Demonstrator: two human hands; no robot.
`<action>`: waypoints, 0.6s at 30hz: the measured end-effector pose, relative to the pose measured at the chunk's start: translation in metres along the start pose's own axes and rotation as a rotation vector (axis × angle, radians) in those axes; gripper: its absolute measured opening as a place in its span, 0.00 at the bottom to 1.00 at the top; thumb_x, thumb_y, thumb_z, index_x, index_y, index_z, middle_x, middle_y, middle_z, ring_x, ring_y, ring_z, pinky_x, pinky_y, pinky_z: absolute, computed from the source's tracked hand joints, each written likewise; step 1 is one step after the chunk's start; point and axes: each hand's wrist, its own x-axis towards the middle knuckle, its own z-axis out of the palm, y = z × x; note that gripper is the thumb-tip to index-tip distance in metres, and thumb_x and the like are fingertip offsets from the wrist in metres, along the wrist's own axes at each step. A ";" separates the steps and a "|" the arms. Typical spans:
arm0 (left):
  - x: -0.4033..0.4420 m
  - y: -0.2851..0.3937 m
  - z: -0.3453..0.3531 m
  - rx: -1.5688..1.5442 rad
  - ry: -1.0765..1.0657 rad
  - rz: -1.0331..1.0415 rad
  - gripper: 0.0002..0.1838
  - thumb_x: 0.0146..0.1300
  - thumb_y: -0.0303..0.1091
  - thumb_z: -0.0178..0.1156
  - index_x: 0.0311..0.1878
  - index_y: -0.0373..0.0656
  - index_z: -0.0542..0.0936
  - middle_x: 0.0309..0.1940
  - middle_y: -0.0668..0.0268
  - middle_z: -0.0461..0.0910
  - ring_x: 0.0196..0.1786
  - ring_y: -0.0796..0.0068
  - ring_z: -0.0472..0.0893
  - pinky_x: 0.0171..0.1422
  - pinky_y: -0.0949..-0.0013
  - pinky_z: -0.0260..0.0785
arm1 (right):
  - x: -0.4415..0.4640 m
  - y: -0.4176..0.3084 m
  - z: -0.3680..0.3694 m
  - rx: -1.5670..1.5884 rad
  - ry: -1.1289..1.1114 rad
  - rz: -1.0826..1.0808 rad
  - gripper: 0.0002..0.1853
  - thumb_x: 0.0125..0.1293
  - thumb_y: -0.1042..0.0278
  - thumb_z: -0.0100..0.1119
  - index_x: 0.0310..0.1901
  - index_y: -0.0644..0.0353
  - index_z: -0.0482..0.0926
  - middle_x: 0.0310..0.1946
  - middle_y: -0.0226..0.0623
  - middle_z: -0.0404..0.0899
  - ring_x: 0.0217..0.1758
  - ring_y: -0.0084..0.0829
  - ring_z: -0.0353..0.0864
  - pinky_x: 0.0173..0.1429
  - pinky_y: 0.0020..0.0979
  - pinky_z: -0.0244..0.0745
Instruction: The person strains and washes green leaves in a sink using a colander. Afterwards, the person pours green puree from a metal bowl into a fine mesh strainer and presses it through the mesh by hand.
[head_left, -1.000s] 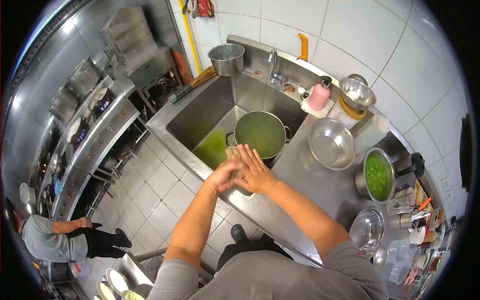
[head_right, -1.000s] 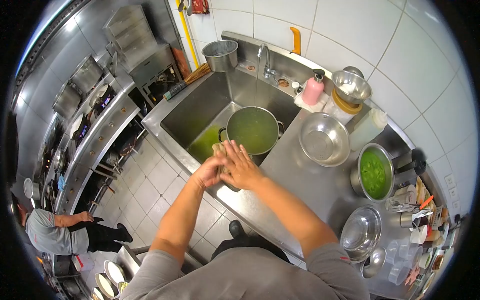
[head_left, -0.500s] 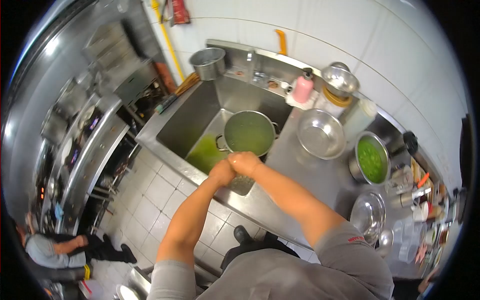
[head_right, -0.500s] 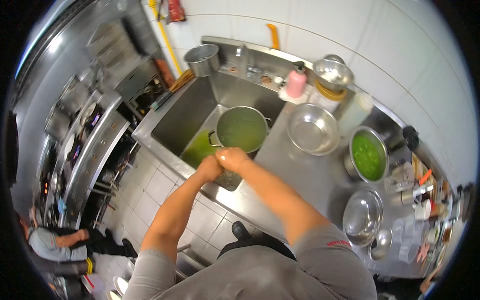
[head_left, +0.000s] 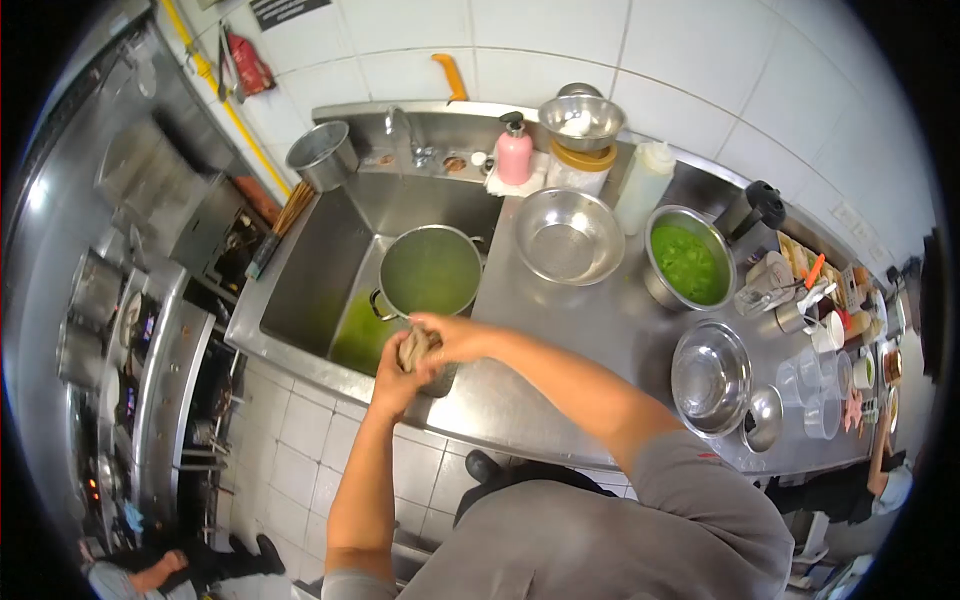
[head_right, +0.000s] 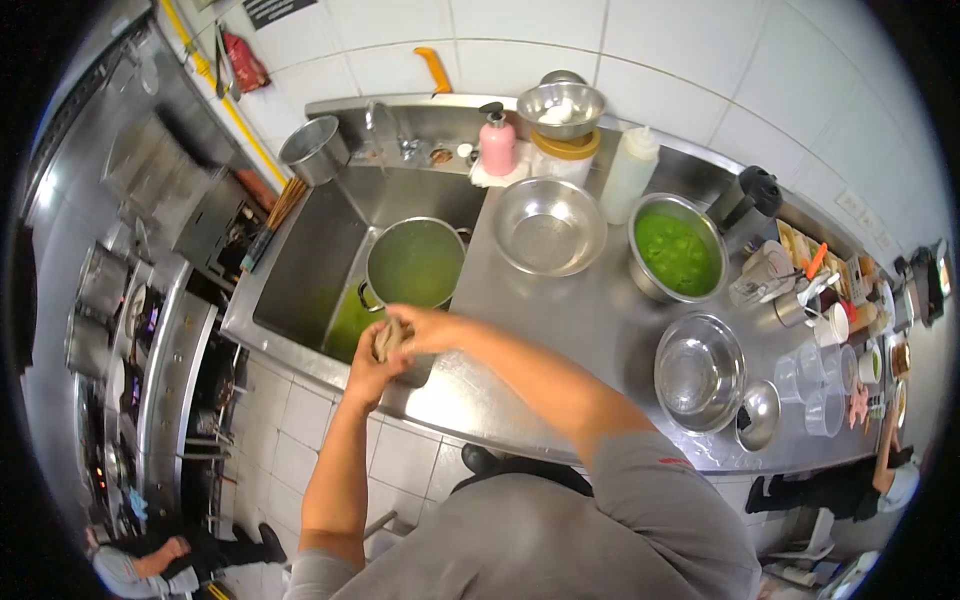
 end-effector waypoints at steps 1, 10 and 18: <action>-0.005 0.028 0.004 -0.075 -0.028 -0.135 0.41 0.59 0.31 0.78 0.74 0.48 0.68 0.59 0.63 0.81 0.48 0.68 0.84 0.46 0.66 0.78 | -0.010 -0.012 0.000 0.078 0.089 0.044 0.50 0.61 0.57 0.82 0.80 0.59 0.63 0.76 0.51 0.68 0.76 0.38 0.73 0.76 0.38 0.72; -0.012 0.089 0.019 0.838 0.480 0.504 0.12 0.81 0.36 0.59 0.51 0.38 0.85 0.44 0.67 0.85 0.47 0.80 0.80 0.53 0.73 0.75 | -0.056 -0.027 -0.008 0.097 0.218 -0.163 0.41 0.58 0.69 0.81 0.73 0.60 0.74 0.68 0.41 0.79 0.71 0.37 0.77 0.75 0.35 0.72; -0.027 0.135 0.017 -0.090 0.486 0.172 0.11 0.84 0.41 0.56 0.53 0.43 0.77 0.43 0.74 0.78 0.43 0.84 0.76 0.50 0.75 0.71 | -0.075 -0.020 -0.007 -0.369 0.308 -0.117 0.22 0.67 0.77 0.53 0.62 0.64 0.82 0.59 0.41 0.83 0.61 0.39 0.82 0.69 0.36 0.76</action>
